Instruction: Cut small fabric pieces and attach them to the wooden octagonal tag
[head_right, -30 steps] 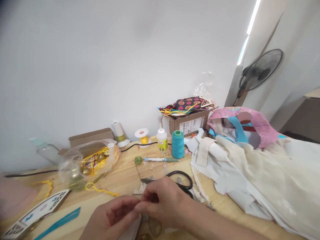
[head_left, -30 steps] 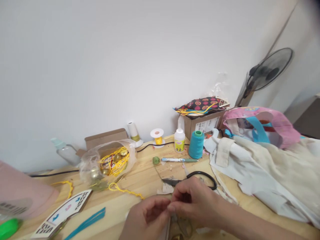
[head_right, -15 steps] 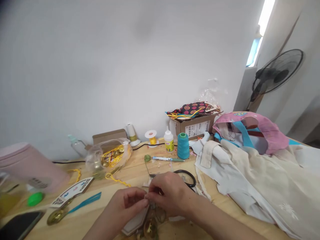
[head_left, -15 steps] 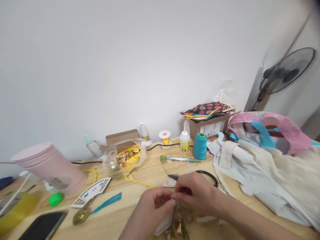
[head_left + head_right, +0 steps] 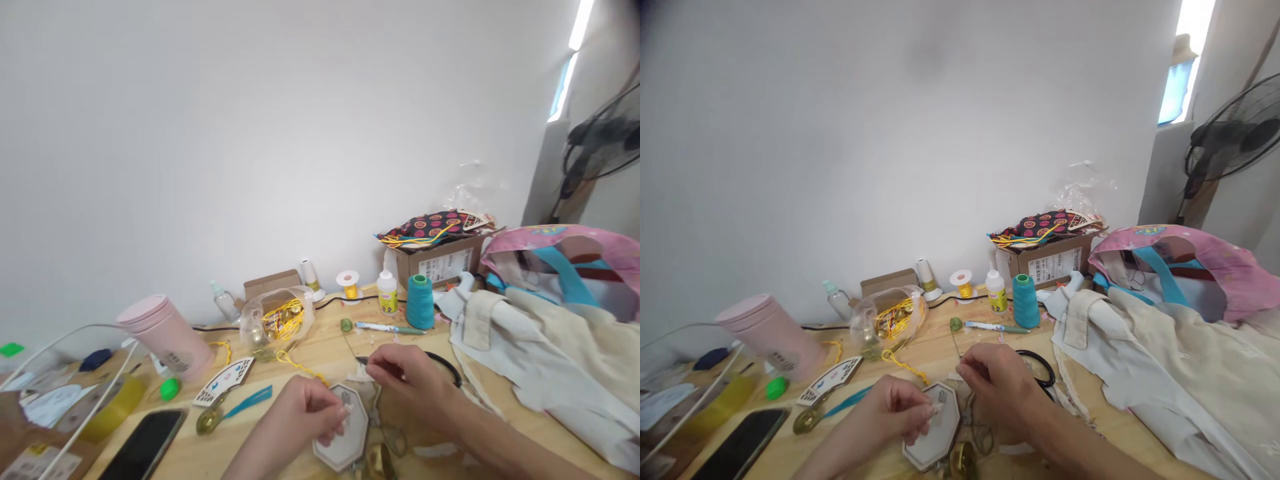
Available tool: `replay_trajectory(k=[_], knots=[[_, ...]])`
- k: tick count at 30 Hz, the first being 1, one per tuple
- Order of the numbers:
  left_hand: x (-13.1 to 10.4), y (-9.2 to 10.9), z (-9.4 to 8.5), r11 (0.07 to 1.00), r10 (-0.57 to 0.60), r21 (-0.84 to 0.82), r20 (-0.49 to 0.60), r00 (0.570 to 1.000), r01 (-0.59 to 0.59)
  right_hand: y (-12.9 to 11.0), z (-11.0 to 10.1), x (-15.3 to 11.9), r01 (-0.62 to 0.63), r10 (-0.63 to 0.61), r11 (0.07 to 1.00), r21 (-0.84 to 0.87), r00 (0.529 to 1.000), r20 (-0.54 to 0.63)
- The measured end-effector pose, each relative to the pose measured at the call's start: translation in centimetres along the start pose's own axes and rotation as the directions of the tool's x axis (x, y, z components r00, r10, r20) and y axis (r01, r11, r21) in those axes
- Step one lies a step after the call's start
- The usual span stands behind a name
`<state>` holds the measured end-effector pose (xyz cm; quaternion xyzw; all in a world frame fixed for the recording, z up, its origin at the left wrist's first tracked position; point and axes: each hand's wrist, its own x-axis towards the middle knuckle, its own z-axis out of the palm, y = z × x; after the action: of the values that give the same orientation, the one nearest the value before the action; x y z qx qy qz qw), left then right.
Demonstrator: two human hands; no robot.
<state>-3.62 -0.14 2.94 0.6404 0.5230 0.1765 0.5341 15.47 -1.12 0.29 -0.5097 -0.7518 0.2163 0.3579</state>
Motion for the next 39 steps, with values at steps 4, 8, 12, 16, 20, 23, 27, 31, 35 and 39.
replay_trajectory(k=[4, 8, 12, 16, 20, 23, 27, 31, 35, 39], knots=[[-0.2, -1.3, -0.5, 0.984, -0.106, 0.140, -0.015, 0.994, 0.107, -0.4, 0.0, -0.4, 0.033, -0.033, 0.999, 0.002, 0.999, 0.021], [0.2, -1.9, -0.5, 0.960, -0.141, 0.235, -0.063, 0.988, 0.151, -0.8, -0.2, -0.6, 0.066, -0.066, 0.998, 0.001, 0.997, 0.032], [-0.6, -1.1, -1.1, 0.950, -0.087, 0.287, -0.140, 0.986, 0.124, -1.1, -0.7, -0.6, 0.093, -0.093, 0.996, -0.016, 0.995, 0.035], [-1.9, -0.6, -1.4, 0.939, 0.009, 0.338, -0.209, 0.978, 0.063, -1.3, -0.9, -0.7, 0.117, -0.116, 0.993, -0.019, 0.992, 0.046], [-2.4, -1.2, -0.4, 0.918, 0.099, 0.397, -0.241, 0.966, 0.005, -1.3, -0.7, -0.8, 0.118, -0.116, 0.993, -0.018, 0.992, 0.049], [-2.1, -1.5, 0.3, 0.896, 0.148, 0.444, -0.244, 0.958, -0.025, -1.1, -0.4, -0.7, 0.113, -0.111, 0.993, -0.023, 0.992, 0.052], [-1.7, -1.2, 0.3, 0.878, 0.176, 0.474, -0.188, 0.966, -0.068, -0.9, -0.2, -0.7, 0.102, -0.100, 0.994, -0.029, 0.993, 0.064], [-1.5, -1.2, 0.2, 0.889, 0.175, 0.451, -0.176, 0.969, -0.079, -1.2, -0.2, -0.8, 0.080, -0.076, 0.996, -0.042, 0.993, 0.085], [-1.3, -1.6, -0.6, 0.936, 0.147, 0.344, -0.191, 0.970, -0.074, -1.3, 0.0, -0.8, 0.074, -0.068, 0.996, -0.041, 0.989, 0.133], [-0.6, -1.9, -2.9, 0.985, 0.079, 0.167, -0.184, 0.980, -0.048, -0.5, 0.1, -0.5, 0.060, -0.059, 0.998, -0.004, 0.996, 0.065]])
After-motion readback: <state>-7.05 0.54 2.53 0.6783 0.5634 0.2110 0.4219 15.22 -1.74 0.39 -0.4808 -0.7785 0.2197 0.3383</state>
